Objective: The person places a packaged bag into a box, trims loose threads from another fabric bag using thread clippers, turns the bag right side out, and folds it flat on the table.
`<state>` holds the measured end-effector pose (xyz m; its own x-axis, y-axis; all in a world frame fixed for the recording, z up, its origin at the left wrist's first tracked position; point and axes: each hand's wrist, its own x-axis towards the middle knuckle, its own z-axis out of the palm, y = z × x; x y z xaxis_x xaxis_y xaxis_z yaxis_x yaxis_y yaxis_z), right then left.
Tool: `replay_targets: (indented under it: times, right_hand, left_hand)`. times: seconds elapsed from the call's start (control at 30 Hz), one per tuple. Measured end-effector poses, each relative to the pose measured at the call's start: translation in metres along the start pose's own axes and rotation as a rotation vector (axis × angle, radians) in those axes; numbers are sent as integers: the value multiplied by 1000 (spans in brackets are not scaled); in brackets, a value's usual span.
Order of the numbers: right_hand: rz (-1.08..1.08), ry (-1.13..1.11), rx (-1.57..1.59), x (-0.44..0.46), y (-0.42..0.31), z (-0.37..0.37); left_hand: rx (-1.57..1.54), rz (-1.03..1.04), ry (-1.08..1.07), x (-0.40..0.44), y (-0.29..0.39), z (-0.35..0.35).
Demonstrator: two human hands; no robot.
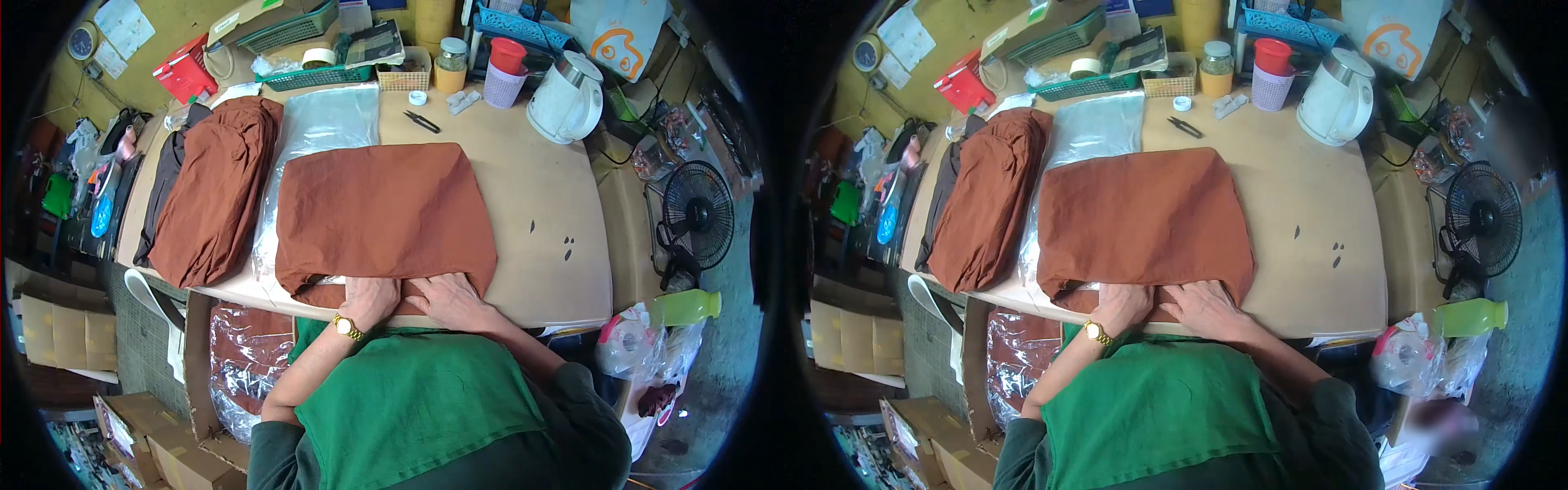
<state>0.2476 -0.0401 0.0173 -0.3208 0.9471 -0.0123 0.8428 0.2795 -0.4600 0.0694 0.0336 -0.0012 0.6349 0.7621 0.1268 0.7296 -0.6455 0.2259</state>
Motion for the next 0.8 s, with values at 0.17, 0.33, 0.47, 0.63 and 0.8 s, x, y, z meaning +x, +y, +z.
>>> replay_targets:
  times: [0.17, 0.33, 0.47, 0.63, 0.8]
  right_hand:
    - [-26, 3, 14, 0, 2, -2]
    - [-74, 23, -5, 1, 9, 4]
    - [-24, -96, 46, 2, 8, -5]
    - [-25, -143, 92, 2, 2, -14]
    - [-73, -22, 78, 6, 3, -12]
  left_hand:
    - [-58, -96, -29, 9, 0, -11]
    - [10, 40, 77, 20, -24, 18]
    - [-25, 149, 163, 36, -30, 27]
    - [-56, 60, 141, 66, -46, 24]
    - [-58, 15, 138, 91, -58, 18]
